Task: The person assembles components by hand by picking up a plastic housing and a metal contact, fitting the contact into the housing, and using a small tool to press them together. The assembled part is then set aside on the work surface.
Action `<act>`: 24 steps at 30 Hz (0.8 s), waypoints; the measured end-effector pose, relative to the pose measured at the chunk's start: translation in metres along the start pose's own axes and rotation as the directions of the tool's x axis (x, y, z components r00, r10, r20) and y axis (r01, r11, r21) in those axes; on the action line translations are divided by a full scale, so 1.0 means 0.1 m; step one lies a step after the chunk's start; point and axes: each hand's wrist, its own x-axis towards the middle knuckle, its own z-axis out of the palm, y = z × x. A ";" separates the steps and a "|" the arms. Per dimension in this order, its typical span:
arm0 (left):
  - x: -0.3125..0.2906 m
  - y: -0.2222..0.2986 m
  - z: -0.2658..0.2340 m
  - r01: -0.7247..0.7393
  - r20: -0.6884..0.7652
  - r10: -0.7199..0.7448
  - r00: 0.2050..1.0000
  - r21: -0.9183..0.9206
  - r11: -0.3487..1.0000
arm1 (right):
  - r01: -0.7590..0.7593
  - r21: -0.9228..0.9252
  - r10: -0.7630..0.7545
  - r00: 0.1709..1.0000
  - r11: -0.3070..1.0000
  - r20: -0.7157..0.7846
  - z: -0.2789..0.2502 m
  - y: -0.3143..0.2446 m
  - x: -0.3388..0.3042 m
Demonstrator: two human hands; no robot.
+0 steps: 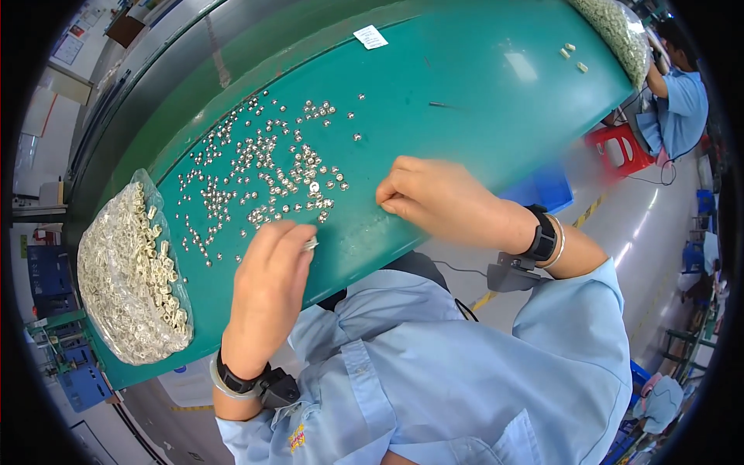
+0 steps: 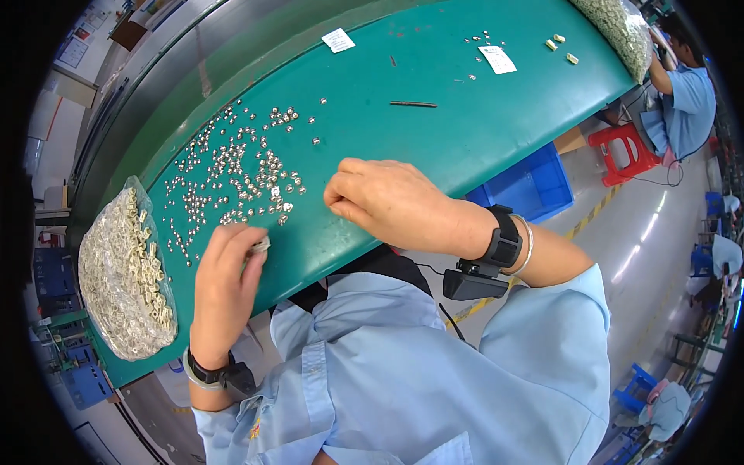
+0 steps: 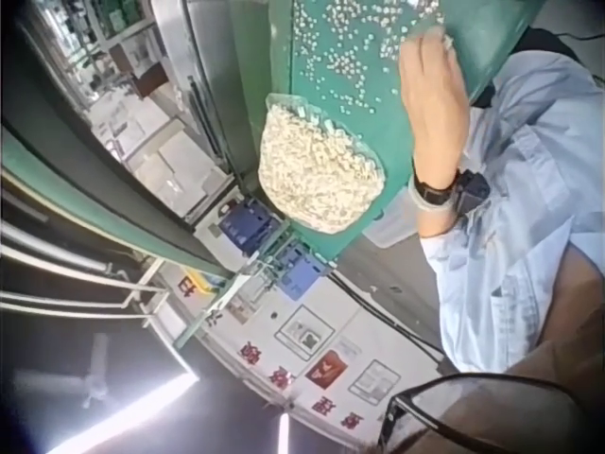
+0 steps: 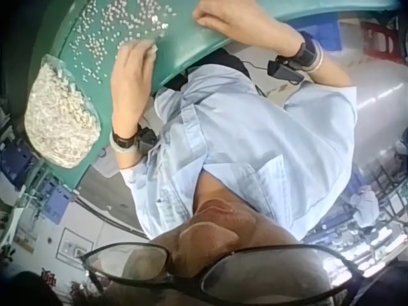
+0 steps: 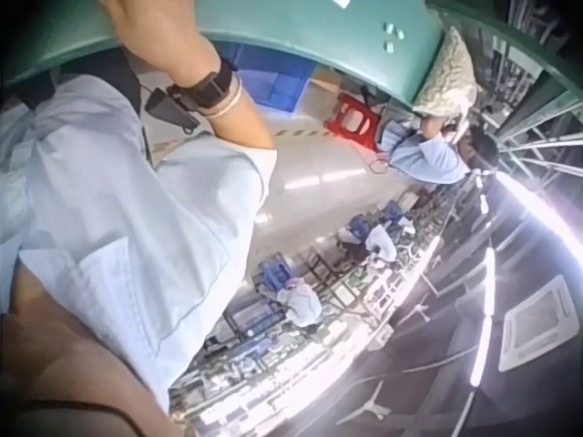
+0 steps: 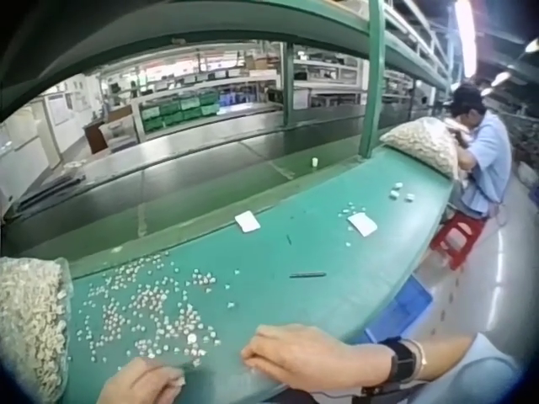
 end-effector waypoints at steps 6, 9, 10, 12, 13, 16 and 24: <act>-0.39 -0.11 0.24 0.212 -0.091 -0.290 0.953 -0.484 0.849 | -0.051 -0.013 0.050 0.994 0.999 -0.095 -0.04 0.11 -0.02; -0.49 -0.16 0.33 0.208 -0.069 -0.359 0.931 -0.709 0.674 | -0.066 -0.063 0.059 0.992 0.996 -0.109 -0.03 0.12 -0.04; -0.50 -0.18 0.36 0.202 -0.067 -0.354 0.933 -0.716 0.668 | -0.068 -0.078 0.060 0.993 0.995 -0.097 -0.03 0.11 -0.04; -0.51 -0.21 0.39 0.179 -0.072 -0.376 0.924 -0.786 0.591 | -0.076 -0.101 0.067 0.994 0.992 -0.087 -0.02 0.08 -0.04; -0.52 -0.22 0.40 0.167 -0.073 -0.387 0.919 -0.818 0.551 | -0.079 -0.130 0.069 0.994 0.988 -0.080 -0.01 0.06 -0.04; -0.55 -0.26 0.45 0.124 -0.103 -0.360 0.927 -0.824 0.553 | -0.079 -0.194 0.069 0.996 0.978 -0.058 0.00 0.01 -0.01; -0.56 -0.30 0.43 0.079 -0.117 -0.308 0.944 -0.828 0.555 | -0.106 -0.230 0.100 0.994 0.967 -0.039 0.00 -0.04 0.03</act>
